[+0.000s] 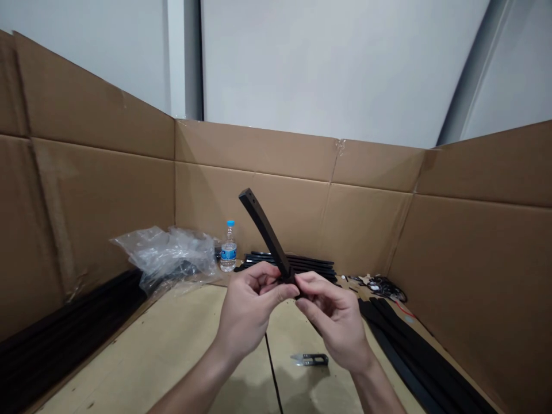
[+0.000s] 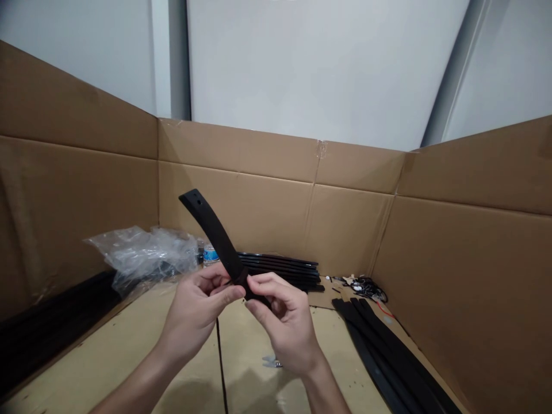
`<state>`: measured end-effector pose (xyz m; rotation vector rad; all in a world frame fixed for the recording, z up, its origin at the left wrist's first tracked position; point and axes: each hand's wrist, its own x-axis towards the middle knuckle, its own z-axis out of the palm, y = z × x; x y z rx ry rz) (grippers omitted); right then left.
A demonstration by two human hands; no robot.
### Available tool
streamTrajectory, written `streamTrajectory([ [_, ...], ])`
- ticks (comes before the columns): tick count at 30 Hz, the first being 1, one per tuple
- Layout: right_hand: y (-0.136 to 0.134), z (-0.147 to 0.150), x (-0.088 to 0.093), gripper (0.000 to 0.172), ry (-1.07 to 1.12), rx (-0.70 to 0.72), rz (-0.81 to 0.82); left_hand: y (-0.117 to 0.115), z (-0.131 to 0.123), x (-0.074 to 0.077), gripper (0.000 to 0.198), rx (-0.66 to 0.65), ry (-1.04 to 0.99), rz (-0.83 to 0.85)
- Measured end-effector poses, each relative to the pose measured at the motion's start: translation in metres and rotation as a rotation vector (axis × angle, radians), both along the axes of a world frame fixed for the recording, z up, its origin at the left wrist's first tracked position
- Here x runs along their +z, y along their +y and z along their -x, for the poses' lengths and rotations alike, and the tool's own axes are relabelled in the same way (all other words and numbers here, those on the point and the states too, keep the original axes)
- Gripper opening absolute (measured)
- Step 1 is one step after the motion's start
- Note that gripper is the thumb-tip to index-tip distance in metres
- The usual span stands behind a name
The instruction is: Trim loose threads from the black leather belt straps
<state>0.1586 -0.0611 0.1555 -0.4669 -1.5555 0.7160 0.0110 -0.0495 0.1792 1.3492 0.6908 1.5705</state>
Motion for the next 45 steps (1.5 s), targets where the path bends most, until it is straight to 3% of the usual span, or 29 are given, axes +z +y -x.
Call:
streamTrajectory([
  [7, 0.002, 0.001, 0.000, 0.040, 0.068, -0.046, 0.147, 0.000, 0.000, 0.001, 0.017, -0.064, 0.022, 0.030],
  [14, 0.002, 0.003, 0.004, 0.025, 0.012, -0.076, 0.180, -0.001, -0.003, 0.000, 0.018, 0.044, 0.013, 0.048],
  [18, 0.002, 0.000, 0.003, 0.018, -0.029, -0.136, 0.143, -0.003, -0.004, 0.000, 0.019, -0.030, -0.020, 0.064],
  [22, 0.000, 0.001, 0.002, 0.025, -0.050, -0.158, 0.139, -0.004, -0.004, 0.001, 0.018, -0.106, -0.039, 0.088],
  [27, -0.003, 0.006, 0.000, 0.029, -0.005, -0.120, 0.136, 0.002, -0.001, 0.000, 0.020, -0.124, -0.046, 0.088],
  [32, 0.003, 0.003, -0.001, 0.009, 0.013, -0.006, 0.117, 0.013, 0.002, -0.001, 0.025, -0.130, -0.046, 0.060],
  [38, 0.014, 0.002, -0.006, 0.011, 0.113, 0.023, 0.150, 0.021, 0.000, -0.007, 0.031, -0.072, -0.054, 0.040],
  [42, 0.013, 0.005, -0.008, 0.012, 0.110, 0.083, 0.157, 0.020, -0.001, -0.009, 0.034, -0.169, -0.084, 0.073],
  [45, 0.011, 0.006, -0.007, 0.028, 0.104, 0.103, 0.215, 0.019, 0.002, -0.010, 0.035, -0.254, -0.108, 0.068],
])
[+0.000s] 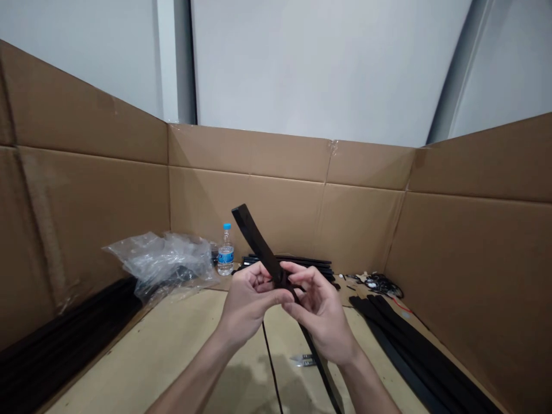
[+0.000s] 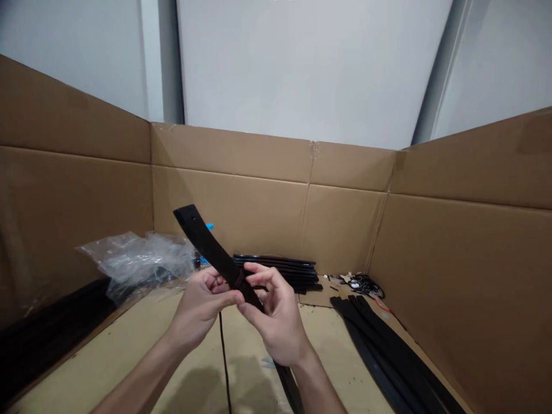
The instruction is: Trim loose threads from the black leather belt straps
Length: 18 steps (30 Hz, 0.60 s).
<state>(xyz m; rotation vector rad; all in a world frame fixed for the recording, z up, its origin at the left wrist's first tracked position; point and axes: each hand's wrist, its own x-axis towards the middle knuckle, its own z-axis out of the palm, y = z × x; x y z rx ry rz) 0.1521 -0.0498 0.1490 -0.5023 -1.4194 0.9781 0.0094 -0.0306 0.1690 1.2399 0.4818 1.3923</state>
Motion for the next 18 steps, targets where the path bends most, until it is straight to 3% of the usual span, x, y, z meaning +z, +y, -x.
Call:
streamTrajectory([
  [2, -0.001, -0.001, 0.001, 0.041, -0.054, -0.001, 0.068, 0.001, 0.002, -0.001, 0.037, -0.046, -0.012, -0.017],
  [6, -0.005, -0.004, 0.005, 0.026, -0.144, -0.012, 0.109, 0.005, 0.004, -0.005, 0.033, -0.076, -0.008, -0.025],
  [13, -0.013, 0.003, 0.004, 0.033, -0.038, 0.126, 0.118, 0.003, 0.003, -0.008, 0.032, -0.134, 0.009, -0.049],
  [18, -0.010, 0.006, 0.003, 0.031, -0.013, 0.087, 0.109, 0.004, 0.002, -0.009, 0.040, -0.144, 0.040, -0.043],
])
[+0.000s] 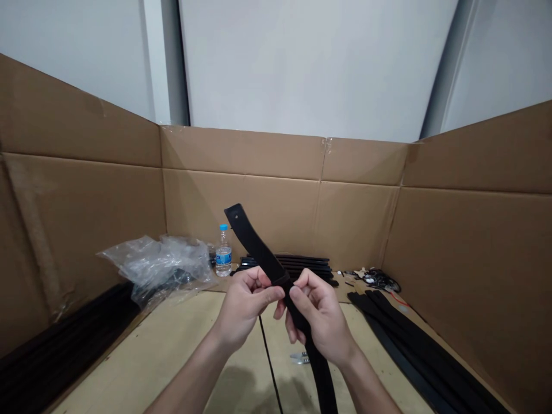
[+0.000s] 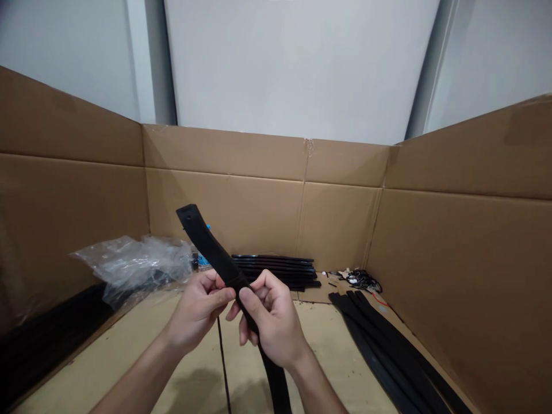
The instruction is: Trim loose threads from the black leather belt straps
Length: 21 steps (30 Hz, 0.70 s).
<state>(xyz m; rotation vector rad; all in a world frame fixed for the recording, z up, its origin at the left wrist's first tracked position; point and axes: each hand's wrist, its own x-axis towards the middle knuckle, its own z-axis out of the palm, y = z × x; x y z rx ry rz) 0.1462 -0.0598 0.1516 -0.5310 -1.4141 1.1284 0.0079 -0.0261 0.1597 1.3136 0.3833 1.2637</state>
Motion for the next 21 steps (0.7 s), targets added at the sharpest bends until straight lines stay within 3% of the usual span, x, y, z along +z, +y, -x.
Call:
streamTrajectory([
  [10, -0.003, 0.003, 0.004, 0.032, 0.007, -0.092, -0.012, -0.004, -0.008, -0.002, 0.048, 0.062, -0.013, 0.066],
  [14, 0.001, 0.001, 0.002, 0.031, 0.034, -0.106, -0.009, -0.010, -0.011, 0.003, 0.044, 0.173, -0.003, 0.073],
  [21, 0.007, -0.011, -0.003, 0.027, 0.108, 0.105, -0.002, -0.021, -0.007, 0.015, 0.027, 0.254, 0.022, 0.016],
])
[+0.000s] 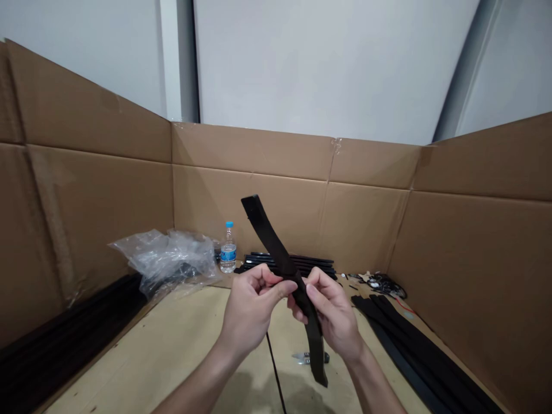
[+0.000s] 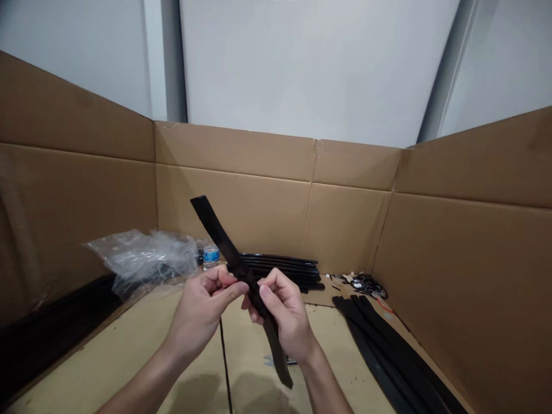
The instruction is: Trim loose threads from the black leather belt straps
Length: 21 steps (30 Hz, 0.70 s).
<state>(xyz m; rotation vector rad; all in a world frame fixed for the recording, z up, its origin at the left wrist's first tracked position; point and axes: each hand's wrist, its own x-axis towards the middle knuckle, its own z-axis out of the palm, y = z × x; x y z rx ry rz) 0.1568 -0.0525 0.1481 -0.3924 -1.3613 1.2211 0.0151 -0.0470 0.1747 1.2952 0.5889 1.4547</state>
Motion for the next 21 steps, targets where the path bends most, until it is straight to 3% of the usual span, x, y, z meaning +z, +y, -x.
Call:
streamTrajectory([
  [5, 0.004, -0.004, -0.006, 0.021, -0.009, -0.059, -0.087, -0.008, 0.000, 0.005, 0.029, 0.050, -0.013, 0.069],
  [10, 0.007, -0.007, -0.007, 0.032, -0.105, -0.145, -0.108, -0.013, -0.002, 0.008, 0.042, 0.052, -0.073, 0.123],
  [18, -0.002, -0.006, 0.004, 0.024, -0.120, -0.053, -0.055, -0.019, 0.002, 0.008, 0.037, -0.043, 0.005, 0.070],
  [21, -0.008, -0.006, 0.008, 0.028, -0.149, 0.006, 0.007, -0.019, 0.003, 0.004, 0.033, -0.054, 0.034, 0.063],
])
